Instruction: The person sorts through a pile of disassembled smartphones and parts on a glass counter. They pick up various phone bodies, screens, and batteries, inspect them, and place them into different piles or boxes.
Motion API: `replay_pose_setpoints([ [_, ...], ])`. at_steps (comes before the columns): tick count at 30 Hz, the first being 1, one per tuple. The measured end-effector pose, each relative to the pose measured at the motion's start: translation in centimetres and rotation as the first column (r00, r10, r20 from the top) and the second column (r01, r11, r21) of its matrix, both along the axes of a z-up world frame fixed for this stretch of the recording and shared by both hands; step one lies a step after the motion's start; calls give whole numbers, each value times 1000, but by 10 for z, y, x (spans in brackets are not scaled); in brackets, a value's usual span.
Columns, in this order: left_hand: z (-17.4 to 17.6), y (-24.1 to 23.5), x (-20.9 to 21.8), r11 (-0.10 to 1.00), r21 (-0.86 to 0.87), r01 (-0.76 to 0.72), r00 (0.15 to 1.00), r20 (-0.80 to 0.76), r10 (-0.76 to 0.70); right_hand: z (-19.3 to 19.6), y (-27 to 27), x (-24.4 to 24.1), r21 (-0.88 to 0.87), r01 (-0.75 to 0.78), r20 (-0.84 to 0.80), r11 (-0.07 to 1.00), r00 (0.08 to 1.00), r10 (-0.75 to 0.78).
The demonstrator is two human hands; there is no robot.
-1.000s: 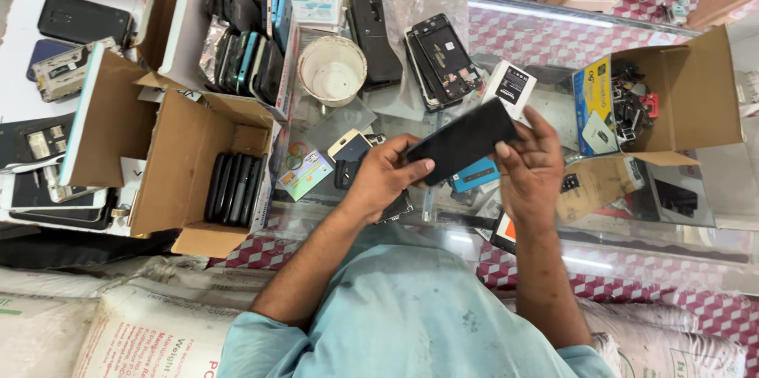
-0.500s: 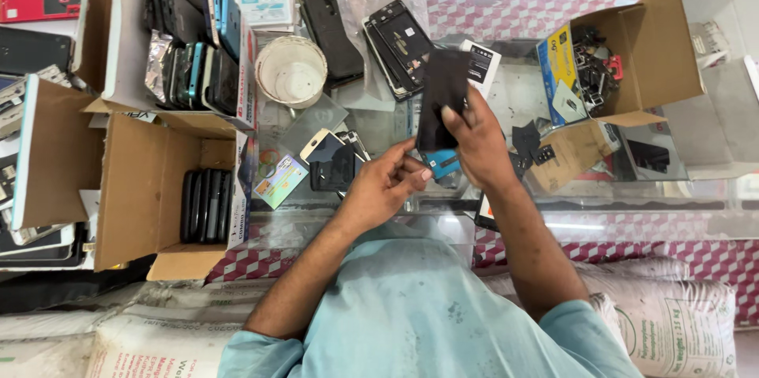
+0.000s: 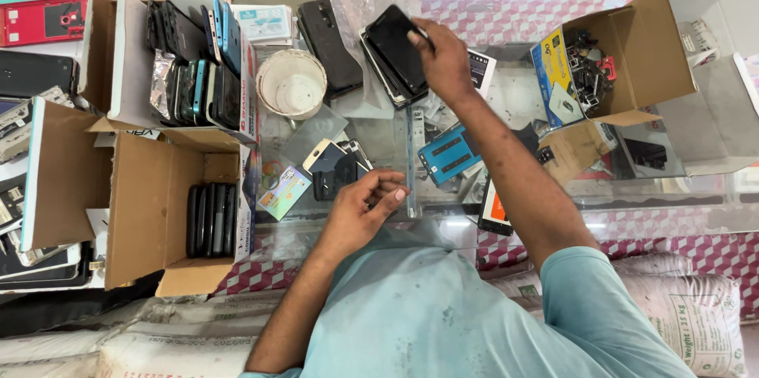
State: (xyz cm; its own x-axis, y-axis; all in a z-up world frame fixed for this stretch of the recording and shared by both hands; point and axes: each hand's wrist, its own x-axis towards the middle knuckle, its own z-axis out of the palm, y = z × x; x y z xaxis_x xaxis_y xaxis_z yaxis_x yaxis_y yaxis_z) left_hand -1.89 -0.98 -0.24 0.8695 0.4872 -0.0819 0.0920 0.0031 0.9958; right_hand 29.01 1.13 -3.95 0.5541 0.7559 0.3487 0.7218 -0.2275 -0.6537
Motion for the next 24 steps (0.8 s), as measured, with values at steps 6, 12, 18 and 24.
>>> replay_pose_setpoints([
  [6,0,6,1,999,-36,11,999,-38,-12,1,-5,-17,1,92,253,996,963,-89],
  [12,11,7,12,999,17,42,999,-8,-41,27,-44,-27,170,55,131,984,988,-78],
  [18,11,11,15,999,-34,39,999,-32,-40,40,-184,-74,-6,264,67,964,962,-263],
  [24,10,4,33,995,-25,97,988,-120,-99,27,-255,-118,-460,488,321,742,870,-374],
])
